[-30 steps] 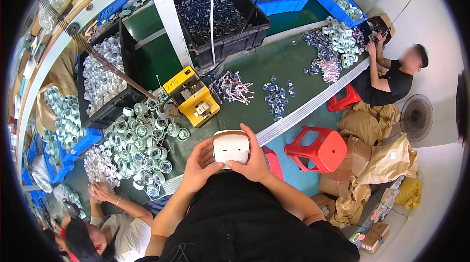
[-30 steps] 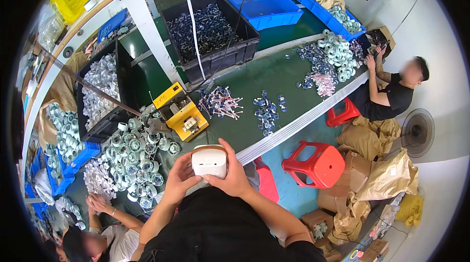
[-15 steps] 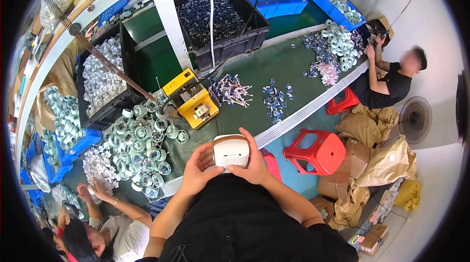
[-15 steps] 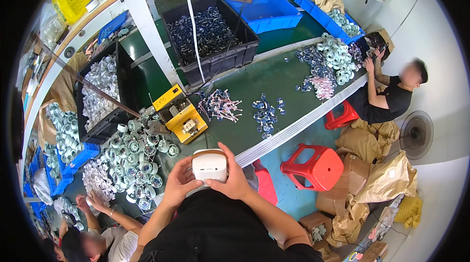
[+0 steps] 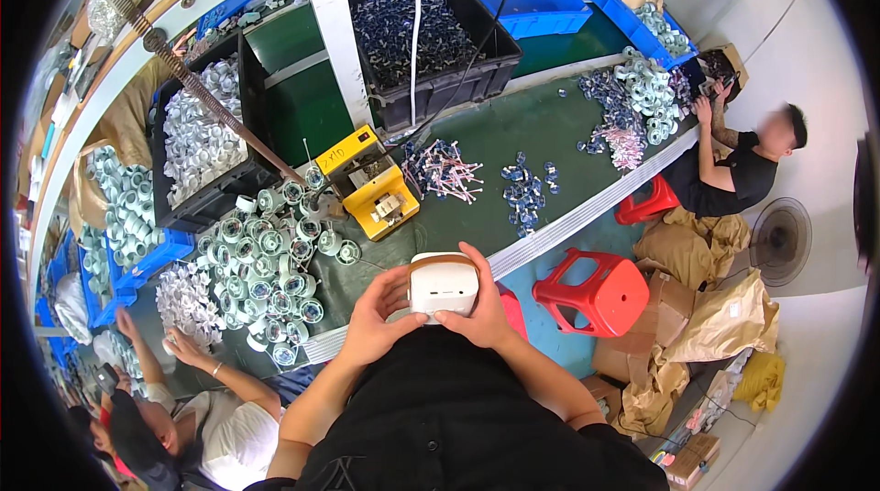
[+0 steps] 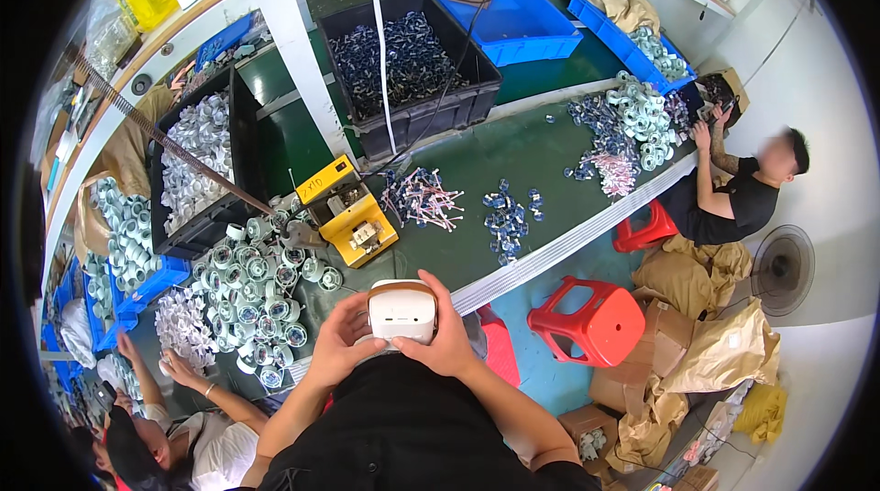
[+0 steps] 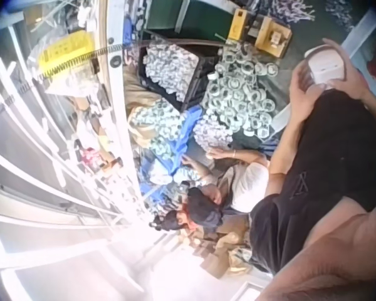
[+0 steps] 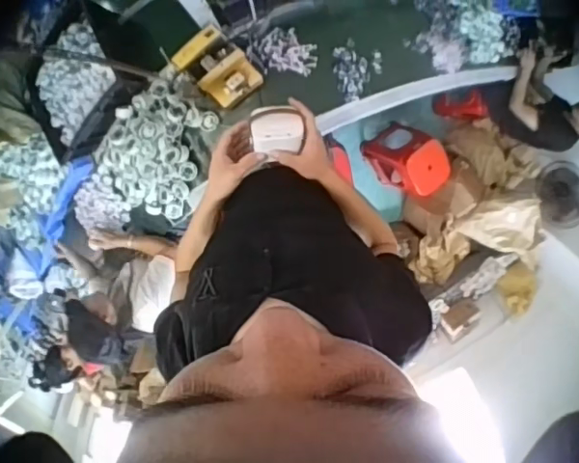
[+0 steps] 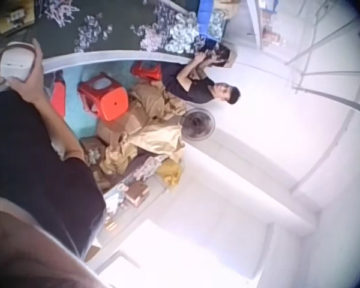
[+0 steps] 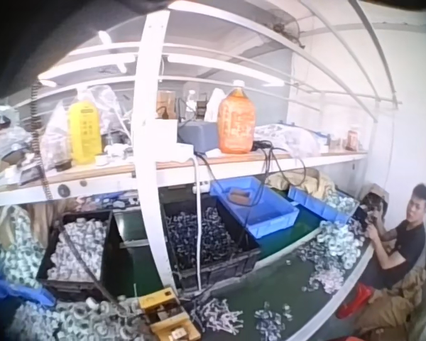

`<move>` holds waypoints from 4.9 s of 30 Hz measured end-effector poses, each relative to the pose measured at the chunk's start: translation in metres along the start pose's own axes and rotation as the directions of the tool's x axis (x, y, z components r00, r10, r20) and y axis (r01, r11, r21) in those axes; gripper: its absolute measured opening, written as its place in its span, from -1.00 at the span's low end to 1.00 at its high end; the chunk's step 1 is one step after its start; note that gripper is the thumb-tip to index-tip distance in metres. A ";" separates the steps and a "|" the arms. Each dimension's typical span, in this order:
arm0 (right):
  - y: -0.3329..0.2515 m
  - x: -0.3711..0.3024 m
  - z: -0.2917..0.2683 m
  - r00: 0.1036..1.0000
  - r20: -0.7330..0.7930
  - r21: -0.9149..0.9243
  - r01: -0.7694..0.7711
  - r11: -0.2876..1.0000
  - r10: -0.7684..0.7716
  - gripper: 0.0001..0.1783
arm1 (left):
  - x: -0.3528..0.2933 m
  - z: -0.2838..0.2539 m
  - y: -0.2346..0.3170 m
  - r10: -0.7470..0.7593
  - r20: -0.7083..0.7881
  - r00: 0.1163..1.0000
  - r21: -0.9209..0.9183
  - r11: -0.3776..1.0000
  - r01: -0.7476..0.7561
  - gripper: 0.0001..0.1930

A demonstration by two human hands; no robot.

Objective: The worker is assembling small electronic components, managing wiring, and organizing parts on an assembly line.

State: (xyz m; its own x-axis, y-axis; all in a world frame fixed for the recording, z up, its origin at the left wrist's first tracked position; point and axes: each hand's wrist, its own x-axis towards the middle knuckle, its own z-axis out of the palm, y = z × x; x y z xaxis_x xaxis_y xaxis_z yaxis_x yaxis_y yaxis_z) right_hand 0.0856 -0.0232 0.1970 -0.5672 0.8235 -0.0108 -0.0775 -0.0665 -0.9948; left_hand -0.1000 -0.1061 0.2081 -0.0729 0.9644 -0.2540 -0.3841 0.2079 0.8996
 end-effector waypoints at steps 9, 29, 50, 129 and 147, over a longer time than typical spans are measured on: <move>0.000 0.001 -0.007 0.996 0.084 -0.072 -0.016 0.997 0.022 0.14 | -0.003 -0.005 -0.009 0.089 -0.040 0.995 0.066 0.994 -0.086 -0.26; -0.246 0.195 -0.066 0.738 0.423 -0.256 0.654 0.711 -0.526 -0.31 | 0.001 0.011 0.184 0.983 -0.064 0.171 0.774 0.157 -0.614 -0.02; -0.353 0.383 -0.019 0.366 0.375 -0.710 0.704 -0.010 -0.851 -0.76 | 0.138 -0.050 0.373 0.939 -0.155 0.306 0.927 0.245 -0.285 -0.25; -0.290 0.397 0.198 0.632 0.526 -0.759 0.650 0.020 -0.569 -0.81 | 0.102 -0.096 0.347 0.969 -0.167 -0.183 0.959 0.116 -0.257 -0.32; -0.346 0.517 0.225 0.804 0.126 -0.961 0.245 0.130 -0.582 -0.74 | 0.154 -0.088 0.365 0.984 -0.105 0.145 0.969 0.134 -0.206 -0.34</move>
State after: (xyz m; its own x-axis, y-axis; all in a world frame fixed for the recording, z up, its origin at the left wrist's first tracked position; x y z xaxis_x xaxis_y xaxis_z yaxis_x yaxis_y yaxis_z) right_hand -0.3656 0.2986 0.5588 -0.5143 0.6293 0.5826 0.6386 0.7345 -0.2297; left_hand -0.3329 0.1040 0.4659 -0.4852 0.3271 0.8109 0.8558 -0.0127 0.5172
